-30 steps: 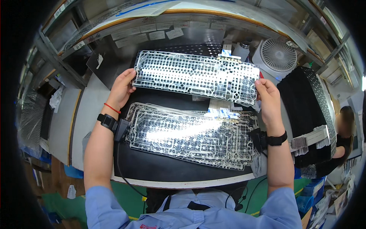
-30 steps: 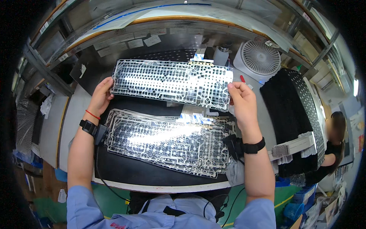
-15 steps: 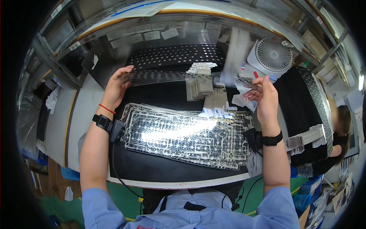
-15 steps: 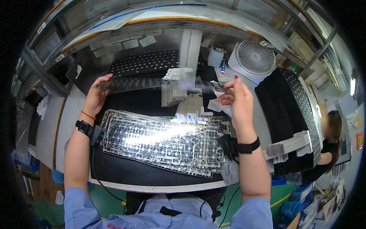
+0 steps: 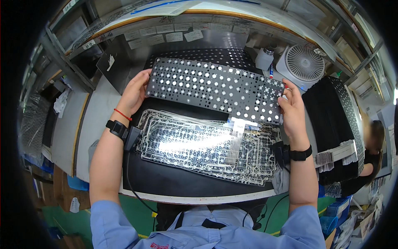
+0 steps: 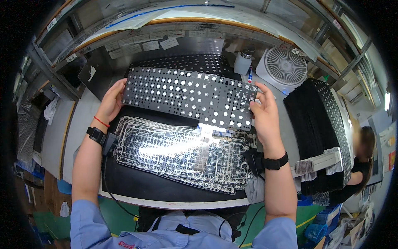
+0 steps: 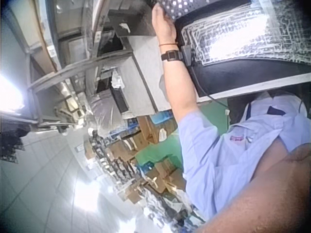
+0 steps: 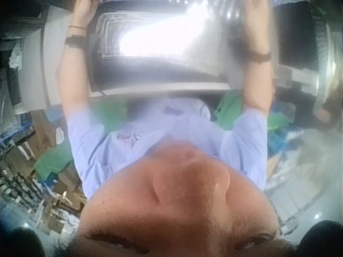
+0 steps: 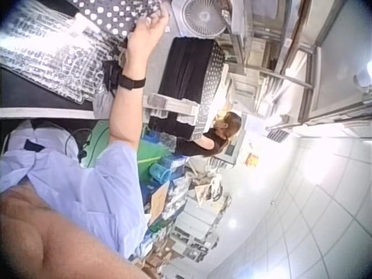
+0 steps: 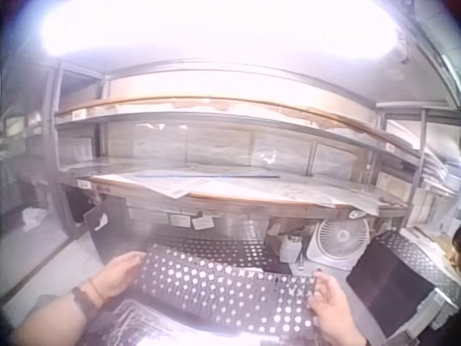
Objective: Assembling layers and components of a keyboard matrix.
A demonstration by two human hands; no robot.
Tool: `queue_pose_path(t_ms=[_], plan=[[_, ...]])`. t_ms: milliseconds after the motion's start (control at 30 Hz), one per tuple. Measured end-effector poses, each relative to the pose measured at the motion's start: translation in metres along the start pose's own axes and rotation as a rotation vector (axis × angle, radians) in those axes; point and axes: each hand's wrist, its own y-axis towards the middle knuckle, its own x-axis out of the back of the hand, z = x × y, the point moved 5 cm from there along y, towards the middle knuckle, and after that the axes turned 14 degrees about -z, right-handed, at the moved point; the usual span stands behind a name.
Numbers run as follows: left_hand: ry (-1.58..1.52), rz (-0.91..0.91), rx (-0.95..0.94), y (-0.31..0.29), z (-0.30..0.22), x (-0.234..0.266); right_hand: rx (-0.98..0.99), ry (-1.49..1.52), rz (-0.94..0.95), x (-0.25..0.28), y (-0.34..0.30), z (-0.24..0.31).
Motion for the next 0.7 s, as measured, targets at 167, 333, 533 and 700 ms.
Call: queue_pose_path(t_ms=[167,333,533,700], plan=[[0.17,0.08,0.055,0.002,0.007,-0.001,0.022,0.022,0.0,0.004,0.002,-0.001],[0.004,-0.048,0.026,0.015,0.011,0.022,-0.03,0.032,-0.012,-0.002,-0.002,0.006],[-0.007,-0.165,0.027,0.011,0.005,0.014,-0.05,-0.272,0.137,0.004,0.002,-0.017],[0.035,-0.137,0.04,0.008,0.004,0.014,0.068,-0.682,0.43,-0.009,-0.017,-0.016]])
